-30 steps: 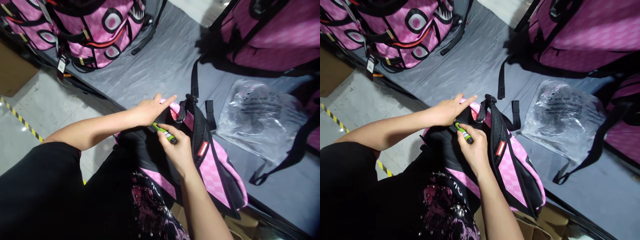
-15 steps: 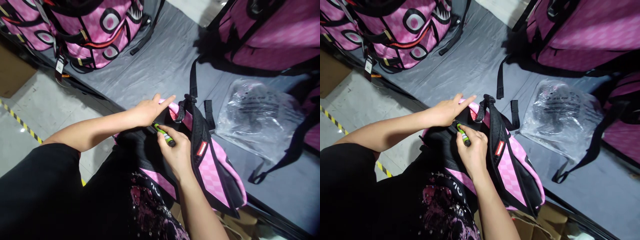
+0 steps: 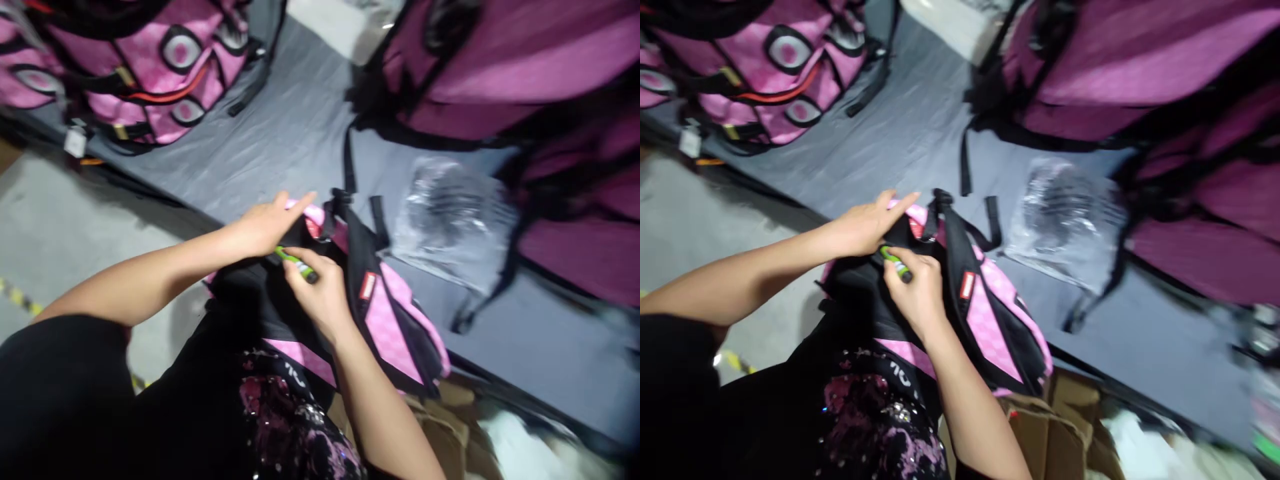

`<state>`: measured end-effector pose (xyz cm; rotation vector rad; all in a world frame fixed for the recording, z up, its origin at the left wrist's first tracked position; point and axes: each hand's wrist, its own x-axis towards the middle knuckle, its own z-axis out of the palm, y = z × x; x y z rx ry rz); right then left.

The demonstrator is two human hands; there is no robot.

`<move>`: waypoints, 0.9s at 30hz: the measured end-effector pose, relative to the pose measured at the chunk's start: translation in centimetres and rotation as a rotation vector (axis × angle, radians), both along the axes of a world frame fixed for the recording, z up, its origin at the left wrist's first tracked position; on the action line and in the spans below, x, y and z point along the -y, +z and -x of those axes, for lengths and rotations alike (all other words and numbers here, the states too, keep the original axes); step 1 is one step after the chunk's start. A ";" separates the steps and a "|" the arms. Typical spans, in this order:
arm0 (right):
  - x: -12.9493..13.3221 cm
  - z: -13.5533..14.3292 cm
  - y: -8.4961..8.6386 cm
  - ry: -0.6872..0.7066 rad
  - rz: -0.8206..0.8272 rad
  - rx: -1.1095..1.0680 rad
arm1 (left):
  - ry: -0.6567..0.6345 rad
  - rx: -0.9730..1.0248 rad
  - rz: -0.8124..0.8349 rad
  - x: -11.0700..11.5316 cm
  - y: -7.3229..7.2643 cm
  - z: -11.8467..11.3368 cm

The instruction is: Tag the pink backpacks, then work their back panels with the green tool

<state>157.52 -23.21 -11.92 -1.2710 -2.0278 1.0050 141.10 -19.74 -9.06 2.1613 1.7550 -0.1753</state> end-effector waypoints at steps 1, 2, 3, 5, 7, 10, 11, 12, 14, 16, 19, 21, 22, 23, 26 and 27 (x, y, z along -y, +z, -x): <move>0.1 -0.3 0.6 0.005 0.012 -0.009 | 0.002 0.000 -0.007 0.1 0.0 0.1; 0.1 -0.8 1.5 0.009 0.015 -0.022 | 0.004 -0.008 -0.015 0.1 -0.1 0.3; 0.2 -1.6 2.6 0.017 0.013 -0.042 | 0.001 -0.020 -0.022 0.0 -0.2 0.5; 0.4 -4.3 4.9 0.029 -0.003 -0.132 | -0.016 -0.037 -0.032 -0.3 -0.6 0.7; 0.5 -8.1 6.6 -0.078 -0.118 -0.273 | -0.029 -0.040 -0.042 -0.5 -0.9 0.7; -1.4 -15.0 5.7 -0.589 -0.529 -0.248 | -0.022 -0.059 -0.049 -0.4 -1.0 0.4; -2.6 -17.1 4.4 -0.679 -0.545 -0.043 | -0.015 -0.068 -0.049 -0.4 -1.0 0.3; -4.0 -18.9 2.8 -0.647 -0.456 0.235 | -0.008 -0.076 -0.050 -0.3 -1.0 0.2; -7.0 -21.4 -0.6 -0.507 -0.122 0.739 | 0.003 -0.082 -0.051 -0.3 -1.0 0.1; -9.6 -22.4 -3.1 -0.419 0.009 0.863 | 0.007 -0.083 -0.052 -0.3 -1.1 0.0; -12.1 -22.5 -4.6 -0.425 -0.029 0.887 | 0.013 -0.093 -0.053 -0.3 -1.1 -0.1; -13.2 -22.3 -4.6 -0.480 -0.111 0.934 | 0.024 -0.097 -0.054 -0.4 -1.1 -0.2; -13.7 -22.3 -4.6 -0.491 -0.141 0.976 | 0.028 -0.098 -0.051 -0.4 -1.1 -0.2; -14.1 -22.2 -4.7 -0.481 -0.149 1.028 | 0.034 -0.101 -0.048 -0.4 -1.1 -0.3; -15.5 -22.3 -5.4 -0.373 -0.088 1.163 | 0.045 -0.113 -0.045 -0.5 -1.2 -0.3; -15.9 -22.3 -5.7 -0.347 -0.065 1.184 | 0.045 -0.113 -0.049 -0.5 -1.3 -0.3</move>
